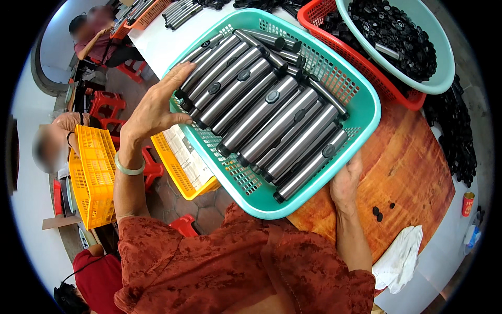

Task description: The person assembles cylindrical metal parts by attaching small black caps to each end. They pick up a metal cylinder, attach a cap to one end, then attach a cap to the other end, and place the finished item into a green basket. The process is repeated for multiple units.

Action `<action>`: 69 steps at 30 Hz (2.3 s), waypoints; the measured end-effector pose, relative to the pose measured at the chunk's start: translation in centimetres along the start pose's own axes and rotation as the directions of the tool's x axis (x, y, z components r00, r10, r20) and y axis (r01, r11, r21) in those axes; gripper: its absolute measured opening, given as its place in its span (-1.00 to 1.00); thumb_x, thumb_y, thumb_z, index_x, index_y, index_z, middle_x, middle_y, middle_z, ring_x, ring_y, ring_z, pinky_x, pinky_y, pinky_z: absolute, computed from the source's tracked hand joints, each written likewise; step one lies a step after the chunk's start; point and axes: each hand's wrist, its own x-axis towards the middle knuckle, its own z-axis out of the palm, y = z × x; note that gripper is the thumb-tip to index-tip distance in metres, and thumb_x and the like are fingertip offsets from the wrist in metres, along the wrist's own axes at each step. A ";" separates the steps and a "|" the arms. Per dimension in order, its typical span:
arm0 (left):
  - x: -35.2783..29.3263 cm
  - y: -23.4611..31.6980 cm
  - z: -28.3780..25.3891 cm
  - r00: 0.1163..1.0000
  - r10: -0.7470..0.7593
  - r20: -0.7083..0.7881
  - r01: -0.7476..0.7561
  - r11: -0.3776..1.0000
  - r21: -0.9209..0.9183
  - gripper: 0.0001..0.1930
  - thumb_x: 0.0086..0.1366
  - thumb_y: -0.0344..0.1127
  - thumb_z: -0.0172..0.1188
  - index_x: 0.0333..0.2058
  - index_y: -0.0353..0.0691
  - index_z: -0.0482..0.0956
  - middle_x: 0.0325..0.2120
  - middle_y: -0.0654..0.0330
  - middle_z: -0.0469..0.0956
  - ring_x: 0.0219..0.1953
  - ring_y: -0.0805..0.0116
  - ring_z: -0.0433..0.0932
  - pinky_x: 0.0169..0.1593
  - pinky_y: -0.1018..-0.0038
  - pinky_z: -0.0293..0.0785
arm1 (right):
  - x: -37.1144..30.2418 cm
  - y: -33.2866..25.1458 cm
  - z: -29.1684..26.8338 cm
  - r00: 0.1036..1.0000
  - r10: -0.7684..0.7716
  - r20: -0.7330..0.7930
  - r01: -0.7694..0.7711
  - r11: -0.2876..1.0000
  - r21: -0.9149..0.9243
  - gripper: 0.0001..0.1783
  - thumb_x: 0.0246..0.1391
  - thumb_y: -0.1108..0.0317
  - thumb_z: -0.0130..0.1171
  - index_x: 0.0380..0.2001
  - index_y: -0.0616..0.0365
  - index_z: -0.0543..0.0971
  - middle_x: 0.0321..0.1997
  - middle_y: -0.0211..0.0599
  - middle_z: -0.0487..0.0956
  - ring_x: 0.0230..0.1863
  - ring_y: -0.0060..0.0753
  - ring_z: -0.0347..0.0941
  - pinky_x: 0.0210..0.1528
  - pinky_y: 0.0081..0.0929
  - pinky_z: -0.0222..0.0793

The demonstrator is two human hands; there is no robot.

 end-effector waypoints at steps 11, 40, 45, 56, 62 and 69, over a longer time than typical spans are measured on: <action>1.4 0.5 -0.7 0.999 0.019 0.036 -0.020 0.999 0.030 0.06 -0.39 -0.34 0.54 0.23 0.01 0.24 0.14 0.00 0.33 0.17 0.01 0.32 0.21 0.24 0.34 | 0.0 0.7 -0.3 0.998 -0.053 -0.028 0.051 0.997 -0.058 -0.69 0.21 0.44 -0.07 0.01 0.25 0.39 -0.15 -0.41 0.47 -0.20 -0.61 0.39 -0.14 -0.62 0.37; -0.5 4.8 2.9 0.940 0.326 -0.097 -0.333 0.941 -0.059 -0.06 -0.19 0.44 0.17 0.21 0.17 0.30 0.31 0.01 0.04 0.36 -0.16 -0.12 0.32 -0.10 -0.16 | -0.2 0.3 0.1 0.998 -0.013 -0.054 0.016 0.999 0.049 -0.70 0.21 0.48 -0.07 0.01 0.28 0.35 -0.15 -0.38 0.44 -0.16 -0.58 0.36 -0.09 -0.59 0.34; 0.2 6.5 3.5 0.882 0.471 0.013 -0.468 0.880 -0.082 -0.34 -0.03 0.21 0.23 0.12 0.36 0.40 0.28 0.18 0.15 0.35 -0.08 -0.03 0.32 -0.12 -0.16 | -0.1 0.3 0.1 0.999 -0.001 -0.045 0.004 0.998 0.057 -0.73 0.21 0.49 -0.08 -0.02 0.27 0.36 -0.15 -0.38 0.45 -0.16 -0.59 0.37 -0.09 -0.59 0.35; 0.1 8.6 3.7 0.889 0.453 -0.074 -0.448 0.891 0.074 -0.43 0.01 0.04 0.28 0.05 0.10 0.48 -0.04 0.02 0.41 0.16 -0.04 0.30 0.27 -0.13 0.01 | 0.0 0.3 0.1 0.999 -0.021 -0.031 0.022 1.000 0.017 -0.71 0.20 0.52 -0.12 -0.01 0.30 0.35 -0.15 -0.33 0.46 -0.15 -0.55 0.39 -0.07 -0.56 0.35; 0.5 9.5 4.6 0.904 0.406 -0.138 -0.394 0.913 0.103 -0.46 -0.12 -0.28 0.34 -0.05 -0.12 0.53 -0.45 0.17 0.36 -0.26 0.15 0.42 0.19 -0.10 0.16 | -0.1 0.4 0.1 0.999 -0.005 -0.041 0.006 0.999 0.039 -0.70 0.19 0.53 -0.12 0.00 0.30 0.35 -0.13 -0.32 0.47 -0.13 -0.54 0.39 -0.04 -0.56 0.34; -0.1 10.9 4.2 0.922 0.300 -0.246 -0.243 0.941 0.235 -0.49 -0.18 -0.46 0.26 -0.12 -0.29 0.53 -0.56 0.17 0.31 -0.39 0.19 0.40 0.04 0.01 0.28 | 0.0 0.1 0.3 0.999 -0.020 -0.042 0.021 1.000 0.024 -0.70 0.20 0.52 -0.13 0.01 0.29 0.34 -0.13 -0.33 0.46 -0.13 -0.55 0.39 -0.04 -0.56 0.34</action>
